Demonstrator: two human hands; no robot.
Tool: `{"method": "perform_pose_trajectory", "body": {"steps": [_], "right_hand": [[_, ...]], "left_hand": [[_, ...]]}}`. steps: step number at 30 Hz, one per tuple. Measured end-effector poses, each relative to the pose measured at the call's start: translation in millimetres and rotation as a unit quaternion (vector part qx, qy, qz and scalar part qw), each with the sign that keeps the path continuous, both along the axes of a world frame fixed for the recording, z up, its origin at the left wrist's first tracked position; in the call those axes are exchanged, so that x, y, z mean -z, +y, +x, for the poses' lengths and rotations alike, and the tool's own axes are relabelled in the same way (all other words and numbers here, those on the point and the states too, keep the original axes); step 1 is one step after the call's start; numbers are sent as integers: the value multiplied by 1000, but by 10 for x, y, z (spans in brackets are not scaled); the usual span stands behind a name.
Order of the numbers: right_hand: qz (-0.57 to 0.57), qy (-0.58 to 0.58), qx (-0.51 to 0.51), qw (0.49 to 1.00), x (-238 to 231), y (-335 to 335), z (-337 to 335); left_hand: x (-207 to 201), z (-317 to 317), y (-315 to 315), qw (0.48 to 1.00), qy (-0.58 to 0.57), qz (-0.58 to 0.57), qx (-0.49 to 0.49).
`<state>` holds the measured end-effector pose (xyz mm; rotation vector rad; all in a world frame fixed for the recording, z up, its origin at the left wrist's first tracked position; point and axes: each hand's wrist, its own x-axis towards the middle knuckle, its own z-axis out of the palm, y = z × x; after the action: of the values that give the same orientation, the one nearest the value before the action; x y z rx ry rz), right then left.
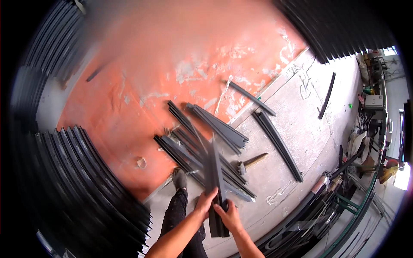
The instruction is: The person fits a metal profile into a window frame, adjusts stacked window frames, picks up metal bars from the floor, and inserts the bars into each frame before arranging the frames into a stack.
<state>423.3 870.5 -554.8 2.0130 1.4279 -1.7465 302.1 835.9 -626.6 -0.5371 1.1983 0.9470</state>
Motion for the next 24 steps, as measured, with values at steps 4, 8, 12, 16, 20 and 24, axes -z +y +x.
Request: {"method": "perform_pose_trajectory", "body": {"steps": [4, 8, 12, 16, 20, 24], "right_hand": [[-63, -20, 41, 997, -259, -650, 453], [-102, -12, 87, 991, -636, -755, 473], [19, -11, -15, 1000, -1213, -603, 311], [171, 46, -8, 984, -1815, -714, 277], [237, 66, -19, 969, -2366, -971, 396], [113, 123, 113, 979, -2839, -1224, 516]], "left_hand": [[-550, 358, -514, 996, 53, -65, -24], [-1064, 396, -572, 987, 104, -113, -37], [-1544, 303, -524, 988, 130, -20, -76], [-2285, 262, -521, 981, 165, 56, -82], [-2799, 301, -732, 981, 135, 115, -75], [-3020, 516, -1043, 983, 151, 96, -49]]}}
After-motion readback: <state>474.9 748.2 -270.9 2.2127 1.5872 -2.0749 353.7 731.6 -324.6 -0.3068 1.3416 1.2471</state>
